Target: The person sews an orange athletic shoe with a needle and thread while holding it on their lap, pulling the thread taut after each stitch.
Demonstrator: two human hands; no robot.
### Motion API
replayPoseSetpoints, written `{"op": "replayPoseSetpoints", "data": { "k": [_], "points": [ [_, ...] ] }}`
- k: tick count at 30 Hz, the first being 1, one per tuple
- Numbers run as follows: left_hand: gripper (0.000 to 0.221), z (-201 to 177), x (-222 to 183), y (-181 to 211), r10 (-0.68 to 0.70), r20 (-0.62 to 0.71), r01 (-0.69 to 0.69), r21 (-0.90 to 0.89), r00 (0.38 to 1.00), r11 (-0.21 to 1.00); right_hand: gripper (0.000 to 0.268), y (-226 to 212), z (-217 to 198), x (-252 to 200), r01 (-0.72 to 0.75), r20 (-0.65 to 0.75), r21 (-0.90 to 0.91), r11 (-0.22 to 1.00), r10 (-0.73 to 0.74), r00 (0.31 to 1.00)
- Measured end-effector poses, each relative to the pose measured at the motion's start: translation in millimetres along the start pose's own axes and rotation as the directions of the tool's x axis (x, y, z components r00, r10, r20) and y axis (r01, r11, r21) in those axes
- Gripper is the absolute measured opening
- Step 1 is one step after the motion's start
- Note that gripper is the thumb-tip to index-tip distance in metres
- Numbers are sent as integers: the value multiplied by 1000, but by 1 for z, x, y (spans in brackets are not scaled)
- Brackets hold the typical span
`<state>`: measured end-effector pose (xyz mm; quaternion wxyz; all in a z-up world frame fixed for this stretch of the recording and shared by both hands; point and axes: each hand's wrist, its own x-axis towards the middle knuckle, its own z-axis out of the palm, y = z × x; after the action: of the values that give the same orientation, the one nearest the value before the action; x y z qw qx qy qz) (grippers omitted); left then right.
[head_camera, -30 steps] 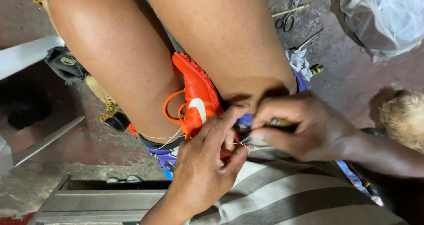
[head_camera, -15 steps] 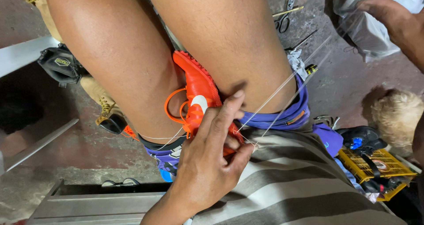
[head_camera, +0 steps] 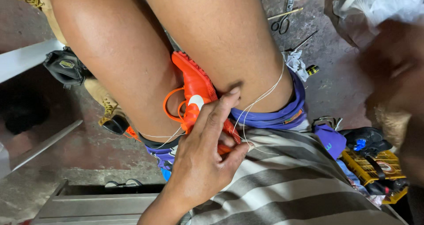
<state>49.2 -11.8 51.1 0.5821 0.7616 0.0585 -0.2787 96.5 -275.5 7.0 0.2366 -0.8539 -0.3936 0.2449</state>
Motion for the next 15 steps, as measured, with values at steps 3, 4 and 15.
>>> {"op": "replayPoseSetpoints", "data": {
  "k": [3, 4, 15],
  "points": [
    [93, -1, 2, -1, -33, -2, 33, 6, 999, 999, 28, -6, 8, 9, 89, -50, 46, 995, -87, 995],
    [94, 0, 1, 0, -60, -10, 60, 9, 998, 998, 28, -7, 12, 14, 131, -64, 69, 989, -127, 990],
    [93, -4, -5, -6, 14, -19, -15, -42, 1000, 999, 29, 22, -25, 1, -333, -374, 56, 941, 329, 867]
  ]
}}
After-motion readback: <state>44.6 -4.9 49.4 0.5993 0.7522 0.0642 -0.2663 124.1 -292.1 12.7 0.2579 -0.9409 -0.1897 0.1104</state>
